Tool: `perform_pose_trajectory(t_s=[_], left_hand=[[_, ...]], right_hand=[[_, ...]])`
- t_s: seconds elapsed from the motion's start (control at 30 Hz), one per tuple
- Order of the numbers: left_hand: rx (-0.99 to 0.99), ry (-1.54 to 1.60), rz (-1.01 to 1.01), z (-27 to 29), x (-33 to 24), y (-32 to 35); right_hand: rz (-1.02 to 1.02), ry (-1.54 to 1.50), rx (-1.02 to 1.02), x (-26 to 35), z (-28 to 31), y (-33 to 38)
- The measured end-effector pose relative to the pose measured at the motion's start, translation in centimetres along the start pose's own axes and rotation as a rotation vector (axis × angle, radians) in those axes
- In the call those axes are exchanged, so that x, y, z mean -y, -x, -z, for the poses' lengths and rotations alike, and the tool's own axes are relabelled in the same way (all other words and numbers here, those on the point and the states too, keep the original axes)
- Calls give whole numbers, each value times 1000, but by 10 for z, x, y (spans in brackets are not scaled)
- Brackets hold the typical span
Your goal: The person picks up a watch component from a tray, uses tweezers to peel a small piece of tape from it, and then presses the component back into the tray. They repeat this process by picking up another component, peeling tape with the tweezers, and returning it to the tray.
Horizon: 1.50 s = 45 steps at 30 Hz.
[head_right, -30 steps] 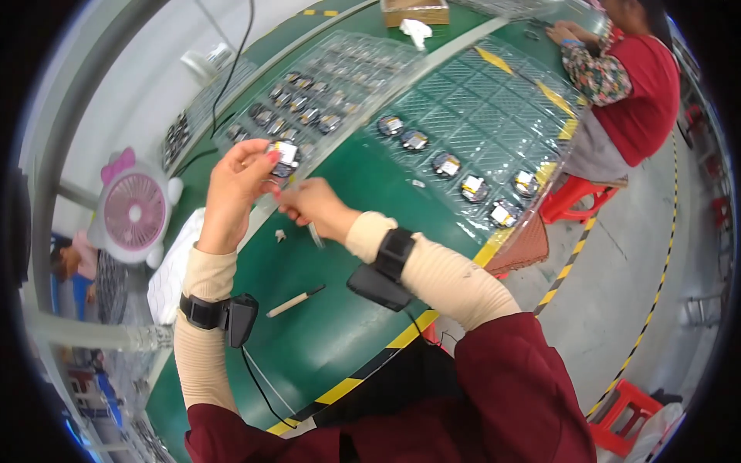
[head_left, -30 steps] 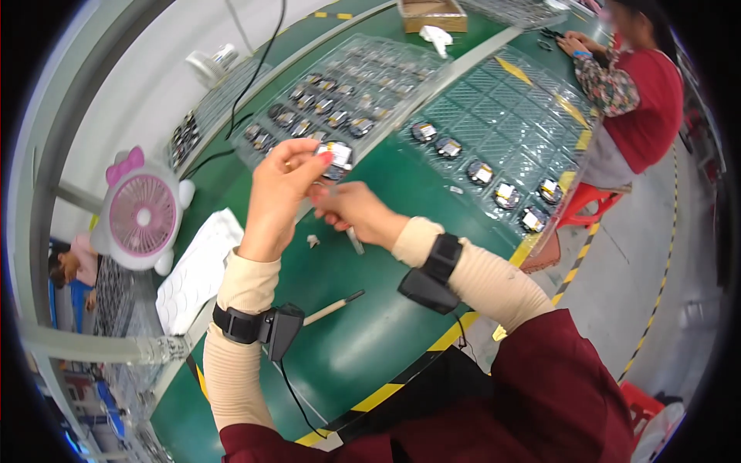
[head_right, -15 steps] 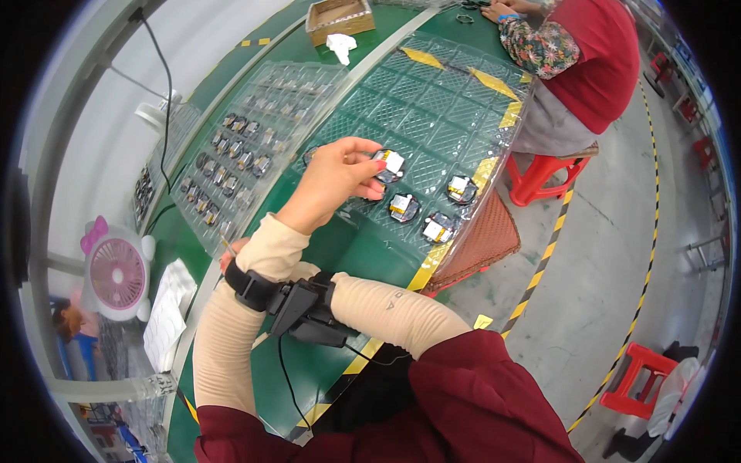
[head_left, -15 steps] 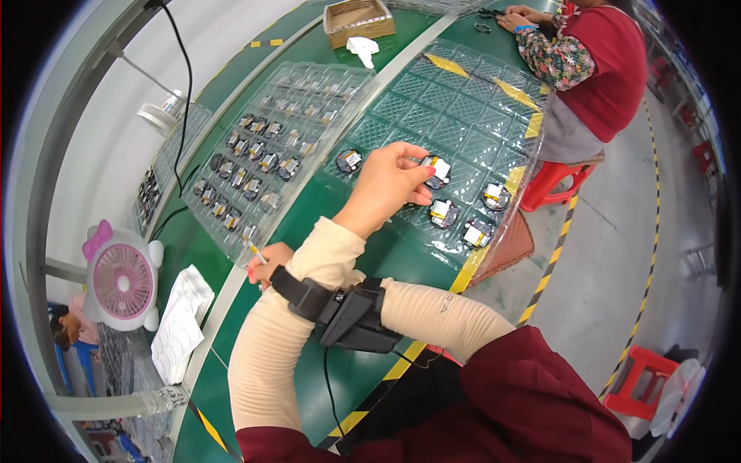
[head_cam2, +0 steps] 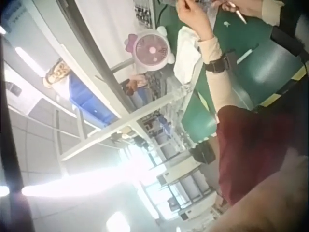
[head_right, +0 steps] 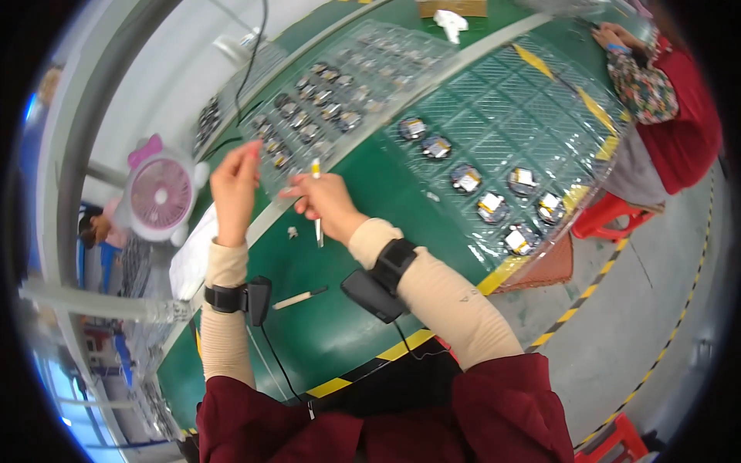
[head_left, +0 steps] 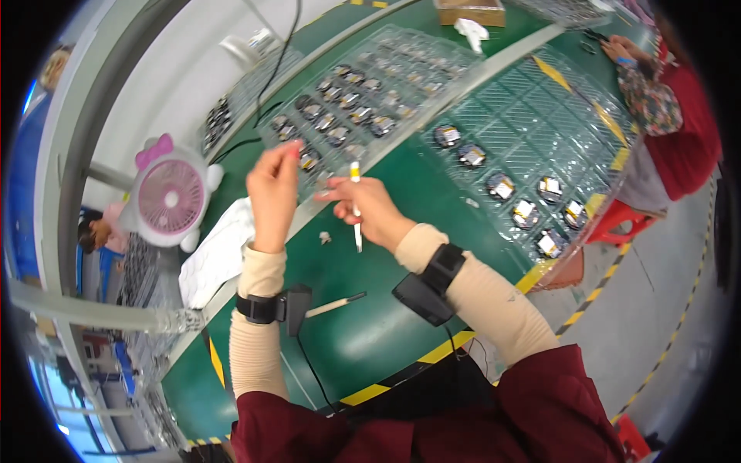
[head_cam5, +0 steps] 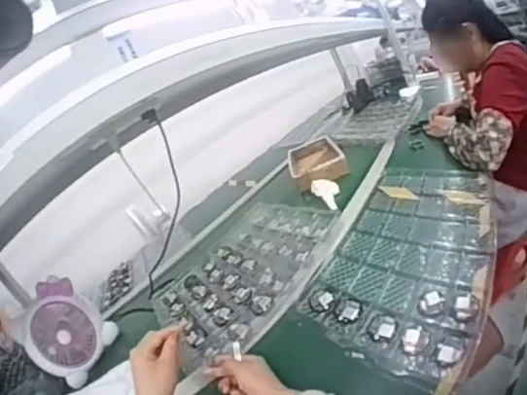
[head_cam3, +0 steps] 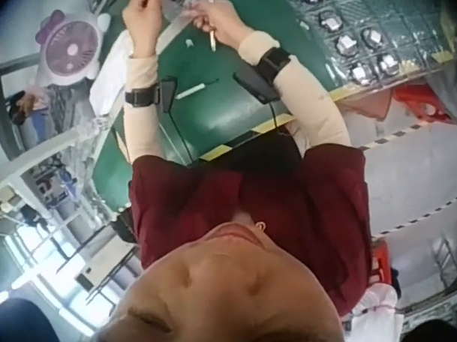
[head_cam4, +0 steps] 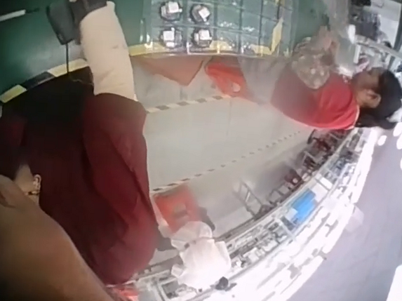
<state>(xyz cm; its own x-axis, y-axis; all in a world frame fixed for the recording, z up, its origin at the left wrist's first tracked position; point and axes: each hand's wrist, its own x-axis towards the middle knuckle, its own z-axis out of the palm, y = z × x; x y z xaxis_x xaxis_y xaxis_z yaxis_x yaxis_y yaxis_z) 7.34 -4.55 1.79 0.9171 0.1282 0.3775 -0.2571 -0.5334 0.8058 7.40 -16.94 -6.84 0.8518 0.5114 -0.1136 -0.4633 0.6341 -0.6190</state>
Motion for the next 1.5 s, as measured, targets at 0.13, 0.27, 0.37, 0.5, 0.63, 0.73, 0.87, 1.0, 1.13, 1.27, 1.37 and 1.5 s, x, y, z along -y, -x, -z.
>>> perform_pose_trajectory(t_s=[0.13, 0.27, 0.37, 0.5, 0.63, 0.73, 0.87, 1.0, 1.13, 1.27, 1.37, 1.5], left_hand=[[41, -296, -210, 14, 39, 38], [84, -568, -455, 12, 35, 55], [93, -651, -551, 17, 37, 57], [118, -586, -554, 21, 47, 57], [108, -365, -328, 23, 55, 56], [70, 12, 122, 28, 59, 52], [-20, 114, 139, 31, 57, 50], [67, -242, -163, 29, 57, 54], [72, -340, -358, 26, 55, 58], [96, -550, -484, 29, 49, 57], [59, -421, -465, 32, 49, 57], [44, -235, -246, 32, 54, 62]], right_hand=[[72, 45, -23, -9, -3, -7], [98, 130, -23, -14, -4, -2], [87, 174, 11, -11, -9, 0], [34, 201, 37, -10, -13, 7], [-6, 275, 47, -10, -15, 7], [-54, 297, 76, -10, -18, 8], [-55, 341, 132, -7, -17, 6], [-52, 341, 86, -10, -20, 7], [-96, 344, 51, -8, -22, 7], [-101, 326, 104, -6, -21, 9], [-109, 320, 133, -4, -23, 10], [-135, 336, 154, -3, -27, 13]])
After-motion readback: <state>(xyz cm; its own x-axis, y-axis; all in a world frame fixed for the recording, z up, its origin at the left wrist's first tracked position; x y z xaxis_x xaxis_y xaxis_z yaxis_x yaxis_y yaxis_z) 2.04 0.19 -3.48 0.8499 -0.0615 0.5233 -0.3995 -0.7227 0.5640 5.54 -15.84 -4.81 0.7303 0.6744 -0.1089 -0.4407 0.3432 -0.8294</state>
